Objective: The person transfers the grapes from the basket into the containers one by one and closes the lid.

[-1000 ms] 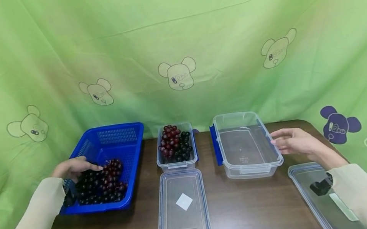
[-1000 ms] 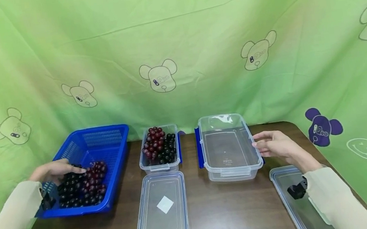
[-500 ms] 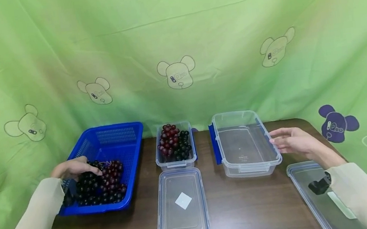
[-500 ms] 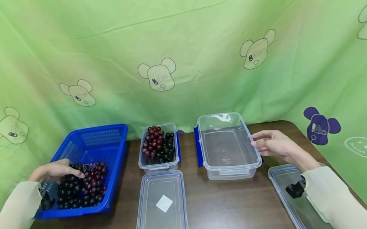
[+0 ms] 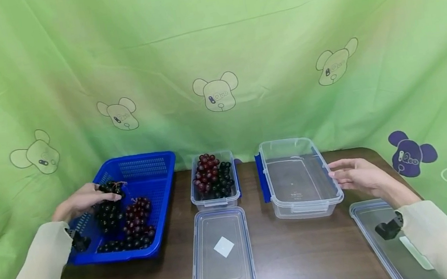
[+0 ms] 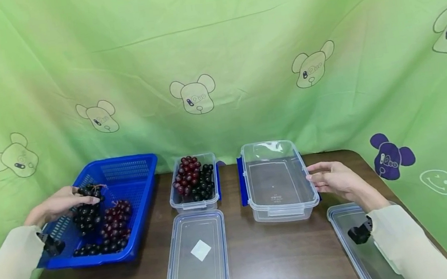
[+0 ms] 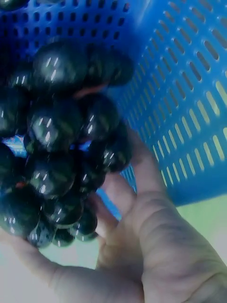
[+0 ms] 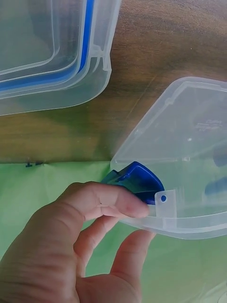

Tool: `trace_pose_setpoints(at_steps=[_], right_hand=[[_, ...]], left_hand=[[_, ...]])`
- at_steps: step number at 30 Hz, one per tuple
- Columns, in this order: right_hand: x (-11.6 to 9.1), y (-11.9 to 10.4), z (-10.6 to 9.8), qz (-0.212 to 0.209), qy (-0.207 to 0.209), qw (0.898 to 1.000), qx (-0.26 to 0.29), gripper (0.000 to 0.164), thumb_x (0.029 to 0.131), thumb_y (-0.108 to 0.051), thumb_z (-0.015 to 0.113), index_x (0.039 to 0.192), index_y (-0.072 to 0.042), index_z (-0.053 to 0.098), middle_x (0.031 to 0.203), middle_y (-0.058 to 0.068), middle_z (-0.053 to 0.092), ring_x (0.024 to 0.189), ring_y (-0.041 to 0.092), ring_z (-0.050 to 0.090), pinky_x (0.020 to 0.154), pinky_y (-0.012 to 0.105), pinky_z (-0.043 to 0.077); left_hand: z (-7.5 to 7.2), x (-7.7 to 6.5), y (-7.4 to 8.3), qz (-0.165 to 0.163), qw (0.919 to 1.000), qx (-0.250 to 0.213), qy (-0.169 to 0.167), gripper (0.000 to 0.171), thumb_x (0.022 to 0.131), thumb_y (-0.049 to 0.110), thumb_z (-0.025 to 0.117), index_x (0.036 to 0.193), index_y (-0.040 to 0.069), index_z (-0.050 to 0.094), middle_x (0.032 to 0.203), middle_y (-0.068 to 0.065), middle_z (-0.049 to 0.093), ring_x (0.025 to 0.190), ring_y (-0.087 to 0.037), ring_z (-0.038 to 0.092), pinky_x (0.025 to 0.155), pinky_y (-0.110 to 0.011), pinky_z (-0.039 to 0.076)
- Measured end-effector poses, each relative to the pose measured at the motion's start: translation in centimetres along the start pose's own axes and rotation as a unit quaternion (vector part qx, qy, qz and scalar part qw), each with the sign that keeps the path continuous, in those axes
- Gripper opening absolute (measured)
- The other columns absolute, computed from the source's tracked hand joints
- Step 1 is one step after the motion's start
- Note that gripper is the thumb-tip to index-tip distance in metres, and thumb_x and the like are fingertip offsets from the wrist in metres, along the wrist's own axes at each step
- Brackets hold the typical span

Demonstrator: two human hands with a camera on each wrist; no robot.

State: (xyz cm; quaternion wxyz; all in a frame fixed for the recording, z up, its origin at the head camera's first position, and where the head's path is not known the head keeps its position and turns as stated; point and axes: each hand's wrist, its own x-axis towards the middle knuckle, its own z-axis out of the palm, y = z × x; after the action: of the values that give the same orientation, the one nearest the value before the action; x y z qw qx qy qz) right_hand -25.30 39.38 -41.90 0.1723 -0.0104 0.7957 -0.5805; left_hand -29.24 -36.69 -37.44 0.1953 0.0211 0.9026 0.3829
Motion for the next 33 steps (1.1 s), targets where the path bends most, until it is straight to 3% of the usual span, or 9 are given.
trace_pose_setpoints(at_steps=[5, 9, 12, 14, 20, 25, 29, 31, 33], right_hand=[[-0.2, -0.1, 0.0, 0.005, -0.007, 1.000, 0.015, 0.061, 0.106, -0.012, 0.061, 0.152, 0.015, 0.031, 0.097, -0.008, 0.077, 0.088, 0.007, 0.074, 0.082, 0.026, 0.063], [-0.4, -0.2, 0.2, 0.010, 0.000, 1.000, 0.020, 0.061, 0.105, -0.012, 0.062, 0.152, 0.014, 0.032, 0.096, -0.007, 0.077, 0.087, 0.007, 0.074, 0.081, 0.026, 0.063], [-0.4, -0.2, 0.3, 0.005, -0.003, 1.000, 0.020, 0.061, 0.105, -0.013, 0.062, 0.151, 0.015, 0.032, 0.097, -0.008, 0.077, 0.088, 0.007, 0.074, 0.081, 0.026, 0.064], [-0.4, -0.2, 0.3, 0.004, -0.003, 1.000, 0.024, 0.061, 0.105, -0.013, 0.063, 0.151, 0.015, 0.033, 0.098, -0.008, 0.077, 0.088, 0.007, 0.074, 0.082, 0.026, 0.064], [-0.2, 0.0, 0.2, 0.006, -0.001, 0.999, 0.038, 0.058, 0.105, -0.013, 0.064, 0.150, 0.012, 0.036, 0.097, -0.008, 0.077, 0.088, 0.007, 0.074, 0.082, 0.026, 0.063], [-0.2, 0.2, 0.1, 0.004, -0.003, 0.999, 0.049, 0.053, 0.104, -0.012, 0.064, 0.147, 0.008, 0.040, 0.098, -0.008, 0.077, 0.089, 0.007, 0.074, 0.083, 0.026, 0.063], [-0.2, 0.4, 0.0, 0.001, -0.004, 0.999, 0.052, 0.050, 0.104, -0.012, 0.065, 0.145, 0.006, 0.043, 0.098, -0.008, 0.077, 0.089, 0.008, 0.075, 0.082, 0.026, 0.064], [-0.3, 0.4, 0.0, 0.000, -0.004, 0.999, 0.054, 0.048, 0.104, -0.012, 0.065, 0.144, 0.005, 0.044, 0.098, -0.007, 0.078, 0.089, 0.008, 0.075, 0.082, 0.026, 0.064], [-0.3, 0.5, 0.0, 0.000, -0.004, 0.998, 0.059, 0.045, 0.104, -0.012, 0.065, 0.143, 0.003, 0.046, 0.097, -0.007, 0.078, 0.088, 0.008, 0.075, 0.082, 0.026, 0.064]], left_hand=[[-0.3, 0.3, -0.1, 0.012, 0.9986, -0.034, 0.039, 0.044, 0.098, 0.040, 0.072, 0.110, 0.004, 0.049, 0.066, 0.013, 0.036, 0.069, -0.004, 0.044, 0.070, -0.032, 0.056], [-0.5, 0.5, 0.6, 0.029, 0.9931, -0.085, 0.076, 0.094, 0.100, 0.036, 0.072, 0.161, -0.011, 0.019, 0.077, 0.012, 0.054, 0.071, 0.001, 0.055, 0.084, -0.035, 0.064], [-0.7, 0.5, 1.5, 0.043, 0.9870, -0.110, 0.109, 0.099, 0.100, 0.034, 0.073, 0.165, -0.007, 0.011, 0.119, -0.011, 0.071, 0.056, 0.001, 0.048, 0.081, -0.028, 0.064], [-0.7, 0.5, 2.2, 0.046, 0.9837, -0.119, 0.126, 0.101, 0.099, 0.035, 0.074, 0.166, -0.003, 0.009, 0.124, -0.011, 0.073, 0.048, 0.001, 0.042, 0.075, -0.024, 0.063], [-0.1, 0.4, 4.4, 0.057, 0.9718, -0.186, 0.134, 0.100, 0.098, 0.029, 0.076, 0.168, 0.005, 0.009, 0.086, 0.024, 0.073, 0.042, 0.001, 0.037, 0.053, -0.019, 0.055], [0.9, 0.7, 6.1, 0.070, 0.9719, -0.182, 0.132, 0.097, 0.098, 0.030, 0.076, 0.168, 0.005, 0.015, 0.105, 0.004, 0.080, 0.039, -0.003, 0.029, 0.051, -0.019, 0.052], [1.7, 1.0, 7.5, 0.070, 0.9763, -0.165, 0.122, 0.103, 0.096, 0.035, 0.078, 0.170, 0.010, 0.010, 0.163, -0.027, 0.040, 0.039, -0.004, 0.028, 0.042, -0.021, 0.041], [2.1, 1.3, 8.3, 0.074, 0.9776, -0.161, 0.114, 0.106, 0.096, 0.036, 0.078, 0.170, 0.013, 0.005, 0.170, -0.029, 0.024, 0.040, -0.004, 0.027, 0.042, -0.021, 0.038], [2.7, 1.5, 9.2, 0.079, 0.9768, -0.165, 0.112, 0.103, 0.095, 0.036, 0.079, 0.170, 0.014, 0.010, 0.168, -0.029, 0.029, 0.040, -0.003, 0.027, 0.040, -0.021, 0.035]])
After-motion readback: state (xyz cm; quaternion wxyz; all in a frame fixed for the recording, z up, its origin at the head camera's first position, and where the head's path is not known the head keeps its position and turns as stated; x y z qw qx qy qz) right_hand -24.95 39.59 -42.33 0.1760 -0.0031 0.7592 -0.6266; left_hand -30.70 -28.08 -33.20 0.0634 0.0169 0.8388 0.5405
